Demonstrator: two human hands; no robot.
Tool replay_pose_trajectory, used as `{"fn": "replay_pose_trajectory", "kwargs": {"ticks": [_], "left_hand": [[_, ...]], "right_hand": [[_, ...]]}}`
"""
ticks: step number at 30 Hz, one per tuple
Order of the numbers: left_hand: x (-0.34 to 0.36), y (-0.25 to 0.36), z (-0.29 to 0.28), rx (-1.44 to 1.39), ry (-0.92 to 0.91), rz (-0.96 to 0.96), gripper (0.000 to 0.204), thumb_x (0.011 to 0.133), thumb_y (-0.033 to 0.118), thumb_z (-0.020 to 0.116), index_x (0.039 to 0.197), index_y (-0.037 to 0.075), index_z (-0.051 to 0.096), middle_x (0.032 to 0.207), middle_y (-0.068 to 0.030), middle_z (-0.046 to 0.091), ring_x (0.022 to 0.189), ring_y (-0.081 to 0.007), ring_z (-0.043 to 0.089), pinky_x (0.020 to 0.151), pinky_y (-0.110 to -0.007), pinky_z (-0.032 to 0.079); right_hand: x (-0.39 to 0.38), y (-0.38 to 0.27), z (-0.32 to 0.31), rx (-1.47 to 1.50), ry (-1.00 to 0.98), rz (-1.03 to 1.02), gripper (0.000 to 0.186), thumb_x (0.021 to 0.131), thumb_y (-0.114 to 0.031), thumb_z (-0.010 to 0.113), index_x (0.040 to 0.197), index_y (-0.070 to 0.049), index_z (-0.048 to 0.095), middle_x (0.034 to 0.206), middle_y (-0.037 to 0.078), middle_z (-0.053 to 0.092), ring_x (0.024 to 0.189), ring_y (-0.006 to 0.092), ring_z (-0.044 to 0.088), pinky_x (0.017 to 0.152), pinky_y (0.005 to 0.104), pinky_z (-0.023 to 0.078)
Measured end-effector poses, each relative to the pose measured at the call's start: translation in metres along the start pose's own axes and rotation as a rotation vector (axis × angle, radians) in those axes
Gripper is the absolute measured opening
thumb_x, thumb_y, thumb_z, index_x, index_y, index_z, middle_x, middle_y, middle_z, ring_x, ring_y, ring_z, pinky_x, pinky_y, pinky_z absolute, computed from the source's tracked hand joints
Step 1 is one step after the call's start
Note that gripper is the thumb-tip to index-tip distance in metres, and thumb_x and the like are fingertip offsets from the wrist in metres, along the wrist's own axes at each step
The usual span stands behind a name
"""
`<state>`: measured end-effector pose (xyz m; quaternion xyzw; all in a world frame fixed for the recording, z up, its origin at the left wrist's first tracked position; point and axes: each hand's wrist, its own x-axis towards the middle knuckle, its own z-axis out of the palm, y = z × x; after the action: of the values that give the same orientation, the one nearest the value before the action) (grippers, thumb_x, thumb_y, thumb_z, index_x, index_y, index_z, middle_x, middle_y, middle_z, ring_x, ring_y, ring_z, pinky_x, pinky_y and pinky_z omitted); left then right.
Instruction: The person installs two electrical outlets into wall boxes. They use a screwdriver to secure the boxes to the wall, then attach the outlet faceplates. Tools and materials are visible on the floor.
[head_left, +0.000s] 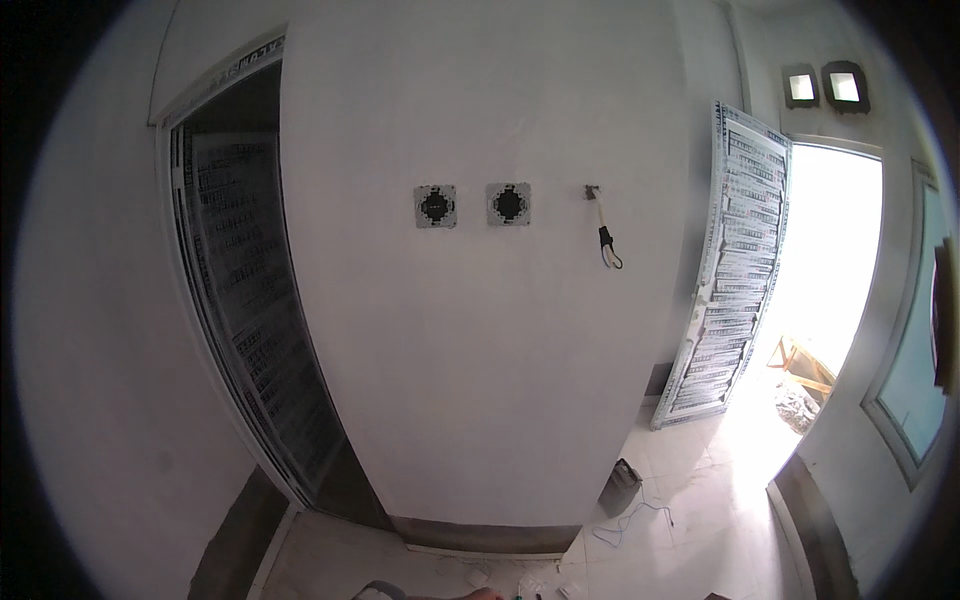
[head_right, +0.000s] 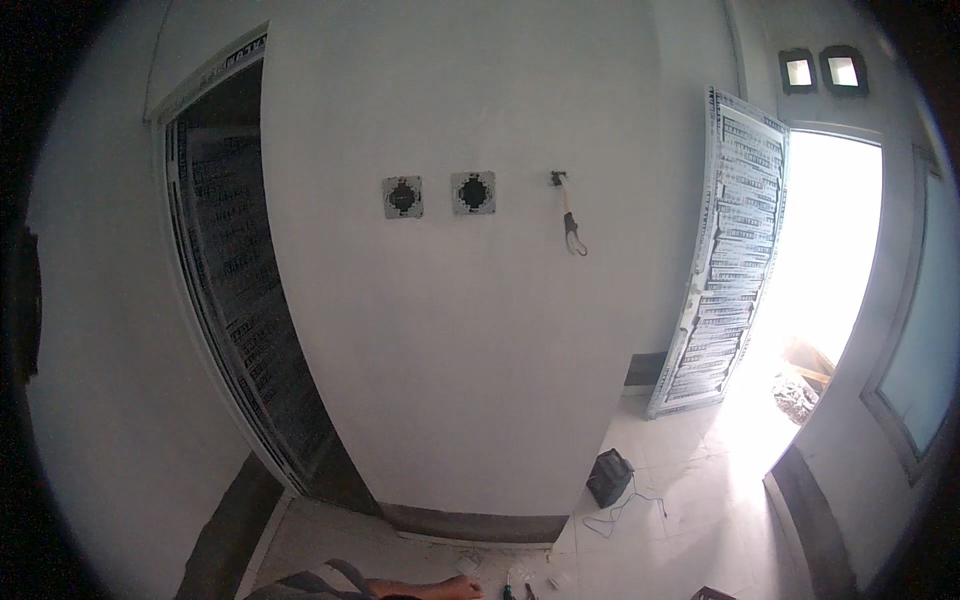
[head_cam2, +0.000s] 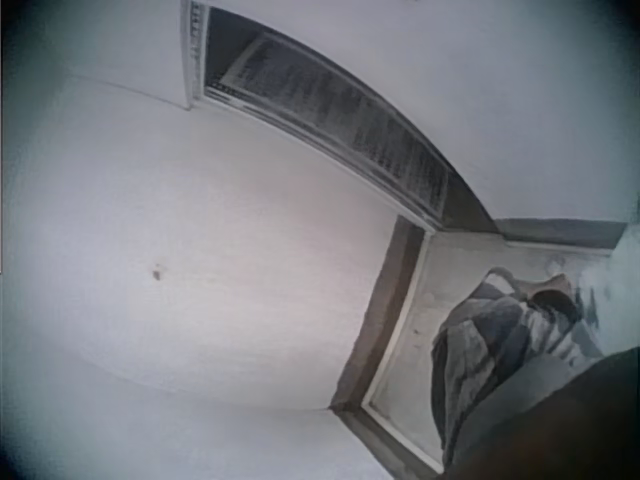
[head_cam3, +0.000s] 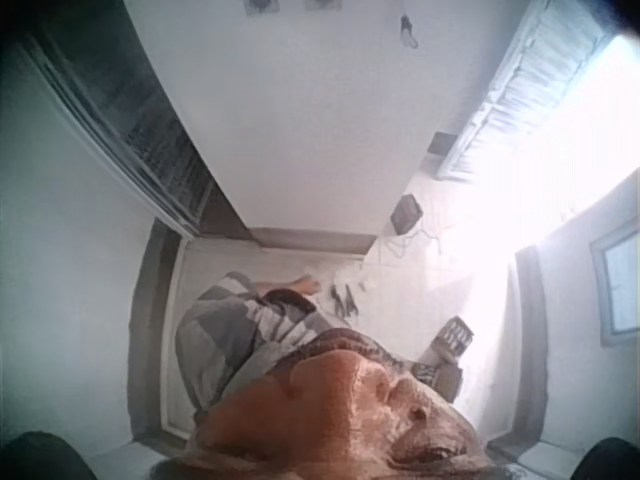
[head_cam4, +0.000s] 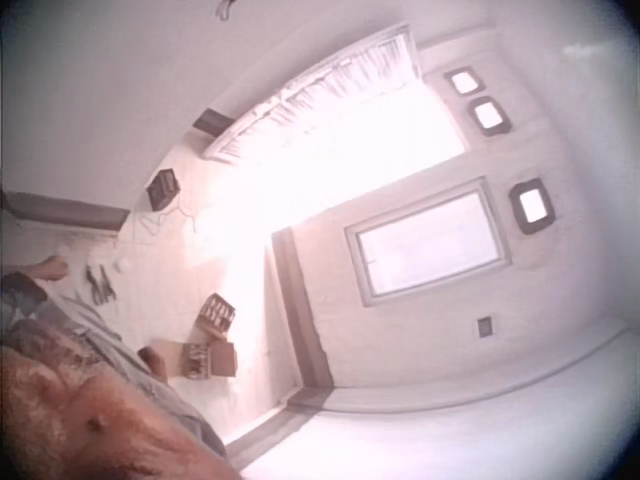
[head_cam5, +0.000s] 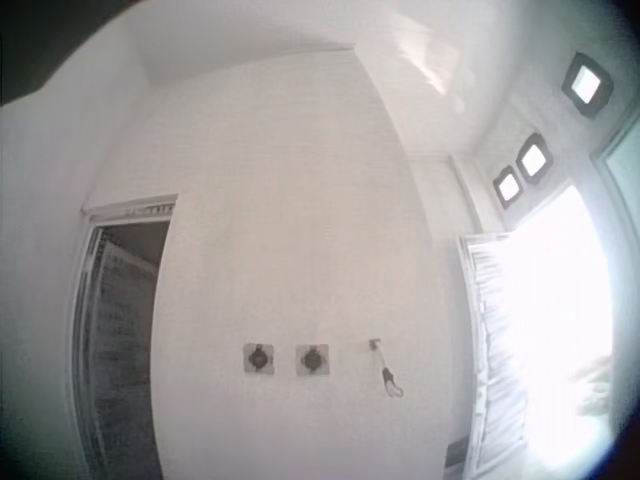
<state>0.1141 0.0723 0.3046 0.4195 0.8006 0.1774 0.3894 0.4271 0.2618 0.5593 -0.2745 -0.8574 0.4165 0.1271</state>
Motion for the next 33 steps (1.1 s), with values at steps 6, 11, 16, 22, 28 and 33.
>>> {"fn": "replay_pose_trajectory", "kwargs": {"ticks": [6, 11, 16, 22, 28, 33], "left_hand": [[0.001, 0.123, -0.008, -0.226, -0.249, 0.295, 0.066, 0.091, 0.040, 0.076, 0.140, 0.000, 0.057, 0.134, -0.0194, 0.065, 0.108, -0.0294, 0.069, 0.088, -0.047, 0.058], [-0.050, 0.230, -0.038, -0.367, -0.474, 0.598, 0.060, 0.093, 0.037, 0.076, 0.137, -0.001, 0.060, 0.122, -0.0174, 0.071, 0.103, -0.0271, 0.070, 0.087, -0.041, 0.059], [-0.077, 0.244, -0.054, -0.618, -0.549, 0.584, 0.032, 0.096, 0.017, 0.071, 0.121, -0.003, 0.067, 0.093, -0.0107, 0.074, 0.078, -0.0190, 0.073, 0.069, -0.036, 0.061], [-0.033, 0.222, -0.089, -0.826, 0.078, 0.486, 0.035, 0.092, 0.030, 0.079, 0.112, 0.003, 0.071, 0.096, -0.0011, 0.071, 0.084, -0.0114, 0.065, 0.071, -0.031, 0.055], [-0.041, 0.284, -0.311, -0.946, 0.400, 0.734, 0.040, 0.096, 0.009, 0.070, 0.133, 0.006, 0.053, 0.115, -0.0094, 0.067, 0.109, -0.0247, 0.070, 0.092, -0.046, 0.063], [-0.088, 0.365, -0.487, -1.118, 0.450, 0.968, 0.029, 0.102, 0.024, 0.066, 0.122, 0.003, 0.059, 0.106, -0.0080, 0.070, 0.098, -0.0210, 0.072, 0.092, -0.041, 0.062]], "right_hand": [[-0.026, -0.003, -0.013, -0.036, 0.105, -0.039, 0.020, 0.090, -0.018, 0.070, 0.100, -0.001, 0.067, 0.080, 0.013, 0.064, 0.080, 0.0202, 0.064, 0.068, 0.0388, 0.051], [-0.028, 0.002, -0.022, 0.076, 0.251, -0.009, 0.018, 0.090, -0.016, 0.070, 0.100, -0.001, 0.066, 0.078, 0.013, 0.063, 0.079, 0.0194, 0.064, 0.067, 0.0377, 0.051], [0.031, -0.004, -0.012, 0.511, 0.337, 0.033, 0.017, 0.095, -0.015, 0.069, 0.099, 0.002, 0.070, 0.084, 0.005, 0.067, 0.075, 0.0143, 0.062, 0.065, 0.0304, 0.050], [0.097, -0.057, 0.006, 0.706, 0.308, -0.068, 0.032, 0.096, -0.019, 0.070, 0.119, 0.002, 0.068, 0.099, 0.008, 0.070, 0.085, 0.0159, 0.064, 0.070, 0.0303, 0.053], [0.197, -0.166, -0.024, 0.675, 0.243, -0.422, 0.042, 0.096, -0.014, 0.069, 0.133, 0.004, 0.059, 0.103, 0.010, 0.069, 0.084, 0.0158, 0.068, 0.075, 0.0307, 0.058], [0.294, -0.284, -0.087, 0.556, 0.558, -0.688, 0.036, 0.097, -0.012, 0.067, 0.130, 0.003, 0.063, 0.094, 0.007, 0.069, 0.071, 0.0104, 0.060, 0.063, 0.0268, 0.051]]}}
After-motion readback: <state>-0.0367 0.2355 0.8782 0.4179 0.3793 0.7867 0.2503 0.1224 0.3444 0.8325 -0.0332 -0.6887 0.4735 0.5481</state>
